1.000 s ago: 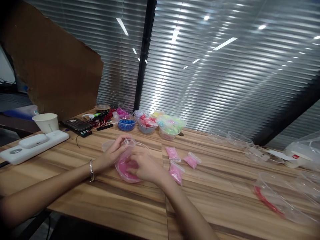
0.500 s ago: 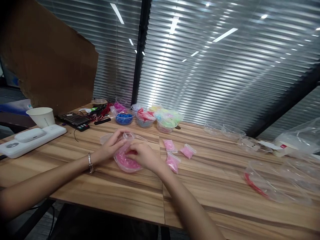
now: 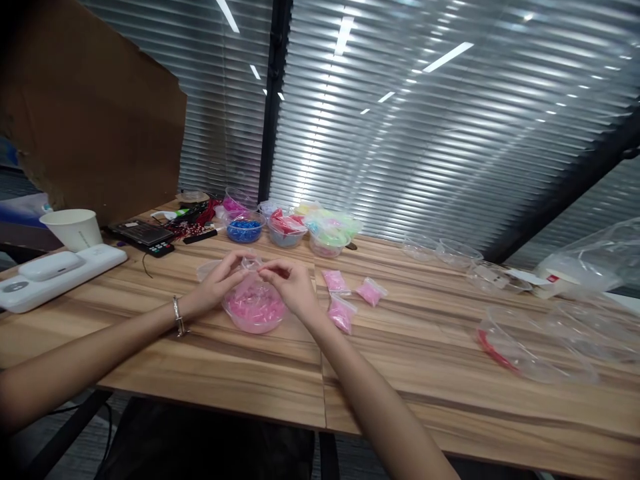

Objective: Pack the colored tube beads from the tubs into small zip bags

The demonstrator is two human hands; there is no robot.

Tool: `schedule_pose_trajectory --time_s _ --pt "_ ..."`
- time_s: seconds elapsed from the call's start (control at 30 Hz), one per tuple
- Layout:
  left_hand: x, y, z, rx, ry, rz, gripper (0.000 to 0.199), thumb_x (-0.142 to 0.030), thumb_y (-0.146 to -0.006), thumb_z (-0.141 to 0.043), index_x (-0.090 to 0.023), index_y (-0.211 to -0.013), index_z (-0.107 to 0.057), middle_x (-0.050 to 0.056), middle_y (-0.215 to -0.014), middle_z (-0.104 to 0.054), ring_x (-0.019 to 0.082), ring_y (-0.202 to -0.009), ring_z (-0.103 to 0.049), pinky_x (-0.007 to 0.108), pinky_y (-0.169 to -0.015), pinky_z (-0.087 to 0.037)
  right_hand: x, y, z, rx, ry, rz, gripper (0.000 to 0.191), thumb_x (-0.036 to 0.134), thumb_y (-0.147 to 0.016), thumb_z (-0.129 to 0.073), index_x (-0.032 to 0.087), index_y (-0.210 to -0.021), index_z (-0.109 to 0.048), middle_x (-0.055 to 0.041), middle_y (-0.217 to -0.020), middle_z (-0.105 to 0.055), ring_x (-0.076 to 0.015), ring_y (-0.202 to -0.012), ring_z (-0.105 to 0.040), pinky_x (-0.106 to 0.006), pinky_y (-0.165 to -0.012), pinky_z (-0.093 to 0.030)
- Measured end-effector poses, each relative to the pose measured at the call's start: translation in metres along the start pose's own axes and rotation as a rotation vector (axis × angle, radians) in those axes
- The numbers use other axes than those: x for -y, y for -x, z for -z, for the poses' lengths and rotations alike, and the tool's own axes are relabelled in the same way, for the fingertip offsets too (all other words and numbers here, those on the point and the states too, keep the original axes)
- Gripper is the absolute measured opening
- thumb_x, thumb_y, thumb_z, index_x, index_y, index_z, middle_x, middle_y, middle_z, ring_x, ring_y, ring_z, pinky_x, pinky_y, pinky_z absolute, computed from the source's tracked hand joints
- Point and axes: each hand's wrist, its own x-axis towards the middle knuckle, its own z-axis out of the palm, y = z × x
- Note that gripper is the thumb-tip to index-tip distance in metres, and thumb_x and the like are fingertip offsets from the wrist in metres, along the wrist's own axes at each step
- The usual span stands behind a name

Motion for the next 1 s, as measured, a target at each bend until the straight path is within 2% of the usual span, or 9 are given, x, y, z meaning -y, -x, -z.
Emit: schedule_pose_trajectory --time_s 0.2,0.4,0.53,0.7,1.0 --pt "0.004 -0.002 0.002 0.059 0.058 -0.01 0.034 -0.041 -0.093 -0.051 -0.023 -0.122 -0.049 0.007 -0.122 -0.054 0.024 -0.115 -0.053 0.038 -0.097 -0.044 -0.007 -0.003 0.002 -0.1 -0.08 0.01 0.02 0.036 -0.078 -0.069 0.017 -0.084 -0.071 -0.0052 -0.076 -0.07 -0.0173 -0.071 -0.064 -0.032 -0.07 -0.053" --pt "0.003 -0.004 0.008 0.19 -0.001 -0.04 0.035 -0.041 -0.091 -0.055 -0.022 -0.12 -0.054 0.008 -0.124 -0.057 0.024 -0.117 -0.052 0.039 -0.101 -0.041 -0.006 0.0 0.0 -0.174 -0.061 0.04 0.016 0.034 -0.079 -0.069 0.018 -0.084 -0.071 -0.0054 -0.082 -0.071 -0.0183 -0.077 -0.065 -0.032 -0.075 -0.052" --pt "0.004 -0.005 0.008 0.195 -0.009 -0.05 0.039 -0.038 -0.09 -0.058 -0.024 -0.125 -0.051 0.006 -0.129 -0.054 0.023 -0.12 -0.05 0.037 -0.102 -0.04 0.001 0.003 -0.001 -0.113 0.009 0.06 0.011 0.028 -0.08 -0.069 0.02 -0.086 -0.073 -0.0049 -0.088 -0.073 -0.0194 -0.083 -0.066 -0.032 -0.079 -0.05" --pt "0.005 -0.005 0.007 0.171 0.004 -0.052 0.043 -0.037 -0.09 -0.059 -0.024 -0.129 -0.047 0.008 -0.134 -0.049 0.024 -0.125 -0.046 0.038 -0.103 -0.04 0.007 0.004 0.001 0.0 0.21 0.198 0.014 0.023 -0.088 -0.061 0.021 -0.094 -0.073 -0.0036 -0.095 -0.073 -0.0172 -0.088 -0.066 -0.03 -0.081 -0.048" --pt "0.007 -0.005 0.006 0.153 0.047 -0.032 0.042 -0.039 -0.089 -0.059 -0.026 -0.128 -0.048 0.008 -0.131 -0.052 0.025 -0.122 -0.049 0.04 -0.1 -0.043 0.01 0.004 0.001 0.05 0.304 0.305 0.023 0.016 -0.092 -0.05 0.025 -0.1 -0.07 -0.0024 -0.103 -0.07 -0.018 -0.098 -0.063 -0.032 -0.088 -0.047"
